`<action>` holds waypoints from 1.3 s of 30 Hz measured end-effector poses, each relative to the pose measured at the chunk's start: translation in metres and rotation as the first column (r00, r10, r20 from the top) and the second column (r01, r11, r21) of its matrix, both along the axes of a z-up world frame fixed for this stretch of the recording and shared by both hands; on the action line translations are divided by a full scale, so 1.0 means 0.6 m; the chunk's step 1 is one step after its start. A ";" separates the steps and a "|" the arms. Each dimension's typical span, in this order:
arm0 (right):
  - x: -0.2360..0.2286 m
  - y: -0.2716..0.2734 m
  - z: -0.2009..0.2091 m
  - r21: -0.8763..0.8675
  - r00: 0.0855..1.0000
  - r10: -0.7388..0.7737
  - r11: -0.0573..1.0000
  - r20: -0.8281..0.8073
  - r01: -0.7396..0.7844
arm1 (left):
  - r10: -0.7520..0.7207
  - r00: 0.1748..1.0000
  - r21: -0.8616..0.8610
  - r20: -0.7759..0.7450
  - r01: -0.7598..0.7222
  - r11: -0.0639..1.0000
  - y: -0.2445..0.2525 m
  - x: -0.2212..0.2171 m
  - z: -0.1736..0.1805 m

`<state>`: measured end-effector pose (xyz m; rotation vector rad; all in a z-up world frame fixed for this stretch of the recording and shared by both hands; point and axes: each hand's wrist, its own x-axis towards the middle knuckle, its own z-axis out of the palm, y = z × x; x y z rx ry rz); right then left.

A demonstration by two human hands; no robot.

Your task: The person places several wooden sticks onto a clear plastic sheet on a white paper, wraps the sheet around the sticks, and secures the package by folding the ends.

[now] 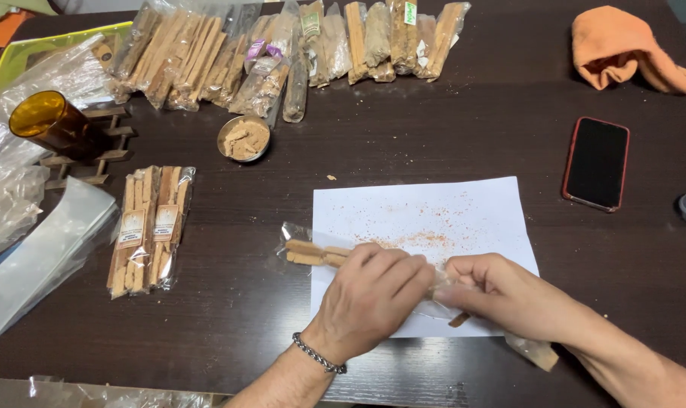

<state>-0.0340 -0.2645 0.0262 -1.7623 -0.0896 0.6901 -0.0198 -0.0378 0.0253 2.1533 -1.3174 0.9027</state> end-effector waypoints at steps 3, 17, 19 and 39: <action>-0.001 0.004 0.003 -0.028 0.997 -0.048 0.998 0.053 0.049 | 0.044 0.994 -0.004 -0.100 -0.044 0.999 0.000 0.009 -0.017; -0.004 -0.006 -0.005 -0.282 0.936 0.212 0.950 0.280 -0.131 | -0.036 0.976 -0.047 -0.216 0.027 0.999 0.008 0.020 -0.026; -0.002 -0.003 0.007 -0.421 0.953 0.240 0.896 0.185 -0.144 | -0.045 0.972 -0.022 -0.231 0.041 0.999 0.009 0.021 -0.029; -0.003 0.006 0.013 -0.321 0.988 0.146 0.939 0.052 -0.122 | -0.131 0.958 0.015 -0.254 0.139 0.990 -0.002 0.016 -0.023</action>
